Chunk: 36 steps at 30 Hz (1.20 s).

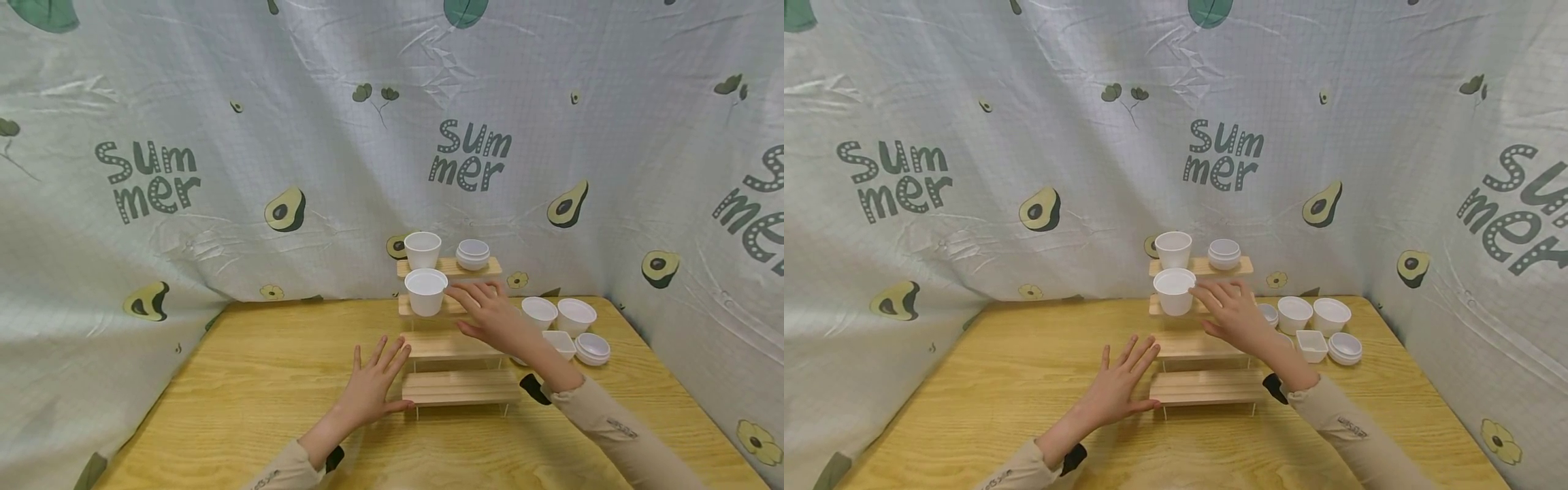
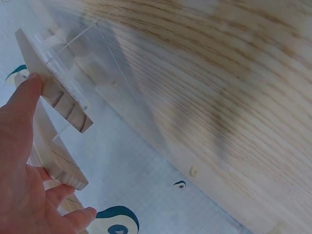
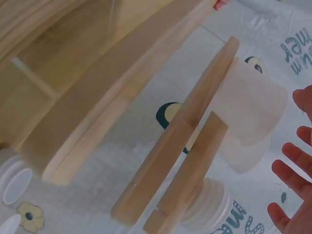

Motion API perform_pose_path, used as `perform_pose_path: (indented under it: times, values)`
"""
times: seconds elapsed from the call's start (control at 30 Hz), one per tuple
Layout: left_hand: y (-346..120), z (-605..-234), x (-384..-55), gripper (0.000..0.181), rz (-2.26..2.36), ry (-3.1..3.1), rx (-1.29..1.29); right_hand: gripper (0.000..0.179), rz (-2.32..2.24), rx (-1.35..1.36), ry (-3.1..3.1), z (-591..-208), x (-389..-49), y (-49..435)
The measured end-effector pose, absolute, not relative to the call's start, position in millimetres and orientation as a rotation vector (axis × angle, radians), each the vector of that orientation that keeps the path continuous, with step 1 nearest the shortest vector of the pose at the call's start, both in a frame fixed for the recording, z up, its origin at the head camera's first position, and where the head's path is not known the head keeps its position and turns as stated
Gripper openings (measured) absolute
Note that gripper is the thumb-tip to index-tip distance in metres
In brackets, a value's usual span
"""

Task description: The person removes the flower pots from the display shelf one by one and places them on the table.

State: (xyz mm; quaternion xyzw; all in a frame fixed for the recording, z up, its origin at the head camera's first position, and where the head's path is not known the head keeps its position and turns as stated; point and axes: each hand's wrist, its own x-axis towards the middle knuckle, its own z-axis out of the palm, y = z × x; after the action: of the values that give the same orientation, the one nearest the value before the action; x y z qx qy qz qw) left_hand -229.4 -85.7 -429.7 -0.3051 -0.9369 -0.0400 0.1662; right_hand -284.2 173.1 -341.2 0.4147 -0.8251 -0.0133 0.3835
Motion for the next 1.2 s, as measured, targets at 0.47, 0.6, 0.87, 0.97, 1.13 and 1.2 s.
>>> perform_pose_path:
  times: [0.47,0.6,0.87,0.97,1.13,1.2]
  values:
    - [-87,-429,-228,0.089,-0.131,-2.679,-0.867,0.057,0.065,1.026,-2.104,-339,-306,142]
    - [-86,-429,-228,0.09,-0.133,-2.695,-0.862,0.054,0.08,1.036,-2.134,-337,-310,135]
    - [-87,-429,-228,0.091,-0.145,-2.695,-0.865,0.05,0.08,1.045,-2.189,-333,-318,127]
    - [-87,-430,-229,0.091,-0.145,-2.691,-0.869,0.049,0.096,1.061,-2.212,-332,-321,124]
    - [-88,-429,-229,0.091,-0.163,-2.693,-0.889,0.046,0.105,1.062,-2.269,-332,-324,122]
    - [-87,-429,-229,0.09,-0.176,-2.696,-0.894,0.045,0.106,1.063,-2.285,-332,-325,121]
